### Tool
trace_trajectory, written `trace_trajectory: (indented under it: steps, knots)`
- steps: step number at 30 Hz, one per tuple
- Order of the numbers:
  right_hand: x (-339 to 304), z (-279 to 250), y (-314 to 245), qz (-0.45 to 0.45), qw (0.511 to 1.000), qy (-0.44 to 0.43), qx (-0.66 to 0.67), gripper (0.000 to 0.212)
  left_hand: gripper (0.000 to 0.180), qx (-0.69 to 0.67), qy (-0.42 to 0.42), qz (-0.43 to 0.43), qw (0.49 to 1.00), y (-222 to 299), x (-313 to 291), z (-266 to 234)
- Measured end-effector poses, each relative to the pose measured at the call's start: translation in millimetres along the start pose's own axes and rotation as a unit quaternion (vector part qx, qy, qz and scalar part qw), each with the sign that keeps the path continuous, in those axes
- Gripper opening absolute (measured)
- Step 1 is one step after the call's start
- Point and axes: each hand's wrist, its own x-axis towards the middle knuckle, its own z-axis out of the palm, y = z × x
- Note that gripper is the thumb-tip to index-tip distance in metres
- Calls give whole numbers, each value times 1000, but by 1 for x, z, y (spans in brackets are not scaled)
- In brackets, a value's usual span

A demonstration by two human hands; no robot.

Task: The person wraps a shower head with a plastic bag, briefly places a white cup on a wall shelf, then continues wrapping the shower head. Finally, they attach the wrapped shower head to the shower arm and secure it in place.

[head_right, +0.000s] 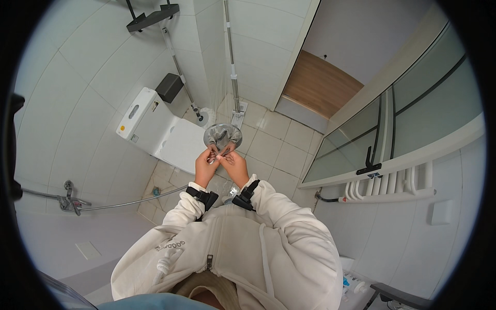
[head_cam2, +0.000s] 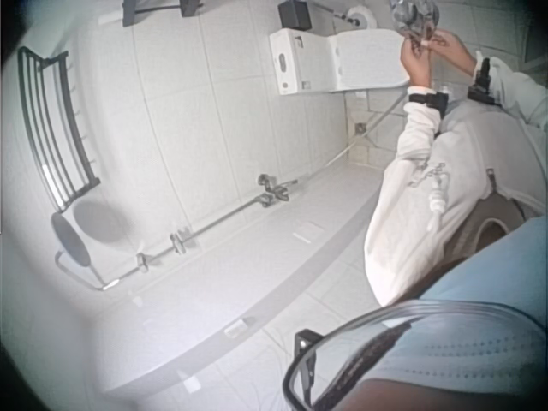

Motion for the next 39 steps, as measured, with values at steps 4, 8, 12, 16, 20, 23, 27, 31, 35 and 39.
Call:
trace_trajectory:
  steps: [4,8,12,16,20,23,27,31,35,39]
  knots:
    - [0,1,0,-11,1000,-1,10,22,24,-6,4,-3,1000,1,0,1]
    - [1,0,1,-11,1000,-1,5,21,22,1,8,0,1000,1,0,2]
    - [0,0,2,-13,1000,3,5,20,21,6,9,-7,1000,-1,-1,2]
    - [0,-1,4,-2,1000,8,-5,19,20,-7,9,-4,1000,-2,0,3]
    - [2,-3,7,2,1000,11,-10,18,20,-5,8,-13,1000,-1,0,4]
    - [2,-5,8,10,1000,5,-10,18,19,4,9,-24,1000,2,0,4]
    - [3,-6,8,18,1000,3,-18,19,17,-9,10,-37,999,8,-3,4]
    - [1,-5,7,15,1000,6,-21,19,16,-13,12,-47,999,10,-3,5]
    - [1,-4,6,10,999,12,-30,19,16,7,-4,-49,999,8,-3,2]
    - [1,-5,6,17,1000,7,-19,20,17,-12,3,-54,998,7,-3,3]
